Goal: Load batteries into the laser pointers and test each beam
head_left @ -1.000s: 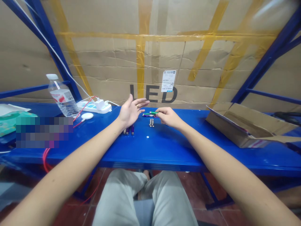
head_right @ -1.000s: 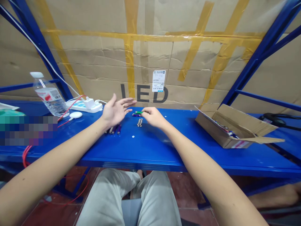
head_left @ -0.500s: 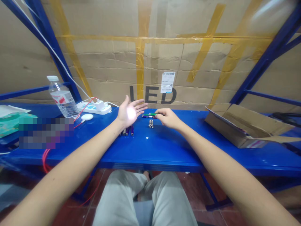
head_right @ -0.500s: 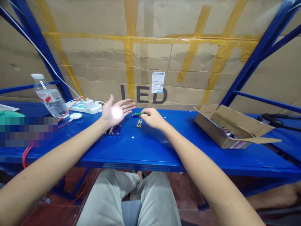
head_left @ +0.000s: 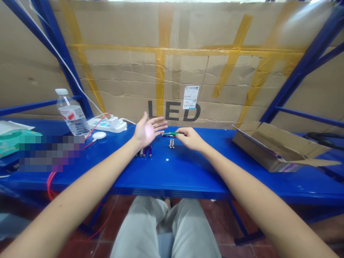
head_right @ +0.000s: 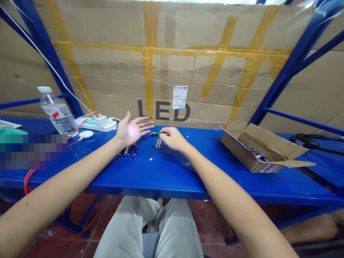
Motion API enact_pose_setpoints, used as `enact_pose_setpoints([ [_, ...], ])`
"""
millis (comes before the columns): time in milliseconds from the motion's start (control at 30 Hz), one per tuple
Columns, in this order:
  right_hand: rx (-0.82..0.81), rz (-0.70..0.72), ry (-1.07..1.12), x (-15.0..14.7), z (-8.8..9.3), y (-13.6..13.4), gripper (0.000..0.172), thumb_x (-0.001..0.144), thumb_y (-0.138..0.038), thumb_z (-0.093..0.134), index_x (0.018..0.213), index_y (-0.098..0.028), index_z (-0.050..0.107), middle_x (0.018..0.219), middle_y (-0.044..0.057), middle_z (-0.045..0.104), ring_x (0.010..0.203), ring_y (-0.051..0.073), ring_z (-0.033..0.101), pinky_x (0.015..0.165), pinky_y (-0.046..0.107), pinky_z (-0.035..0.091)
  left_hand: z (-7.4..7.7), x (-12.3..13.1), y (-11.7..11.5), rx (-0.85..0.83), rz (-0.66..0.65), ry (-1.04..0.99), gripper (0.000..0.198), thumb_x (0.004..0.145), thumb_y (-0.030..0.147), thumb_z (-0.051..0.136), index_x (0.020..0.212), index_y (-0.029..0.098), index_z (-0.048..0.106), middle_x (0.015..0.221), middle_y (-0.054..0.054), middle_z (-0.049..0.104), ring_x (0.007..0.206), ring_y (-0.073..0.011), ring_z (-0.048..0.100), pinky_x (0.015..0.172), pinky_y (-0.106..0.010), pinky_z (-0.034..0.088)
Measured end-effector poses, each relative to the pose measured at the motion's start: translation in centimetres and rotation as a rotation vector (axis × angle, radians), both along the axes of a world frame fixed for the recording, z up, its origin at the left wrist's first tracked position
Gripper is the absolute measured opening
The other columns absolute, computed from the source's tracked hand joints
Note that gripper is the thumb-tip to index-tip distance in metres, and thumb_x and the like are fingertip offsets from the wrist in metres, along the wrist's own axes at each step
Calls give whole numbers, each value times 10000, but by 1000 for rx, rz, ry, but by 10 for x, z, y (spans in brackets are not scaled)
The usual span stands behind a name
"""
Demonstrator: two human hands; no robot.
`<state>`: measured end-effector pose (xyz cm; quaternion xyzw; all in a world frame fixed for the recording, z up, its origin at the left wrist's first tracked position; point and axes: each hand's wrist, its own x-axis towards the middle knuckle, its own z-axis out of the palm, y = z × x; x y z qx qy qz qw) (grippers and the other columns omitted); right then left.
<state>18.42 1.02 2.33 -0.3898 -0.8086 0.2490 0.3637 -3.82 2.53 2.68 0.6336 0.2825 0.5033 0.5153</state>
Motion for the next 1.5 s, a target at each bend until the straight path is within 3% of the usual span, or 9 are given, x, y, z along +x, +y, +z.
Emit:
enact_pose_setpoints([
  [133,3,8,-4,1,2,0,228,788,-304,483,769,-146,646,609,-21,506,584,125,428,570,270,322,-1,0,0,10,-3,3,779,819,806,348,1203,193,638,1285,-171,658,1228,-356,592,934,-517,518],
  [500,33,-7,-36,4,3,2,233,796,-308,481,760,-147,646,621,-6,539,591,132,458,578,276,329,1,1,-2,-217,-92,-267,768,860,752,370,1181,115,655,1259,-206,661,1266,-376,556,1015,-505,462],
  [1500,18,-32,7,6,4,-2,258,792,-376,529,756,-151,650,570,-9,545,562,139,484,561,274,357,6,0,-5,-232,-104,-304,748,874,745,335,1126,132,680,1224,-189,686,1227,-355,594,943,-476,502],
])
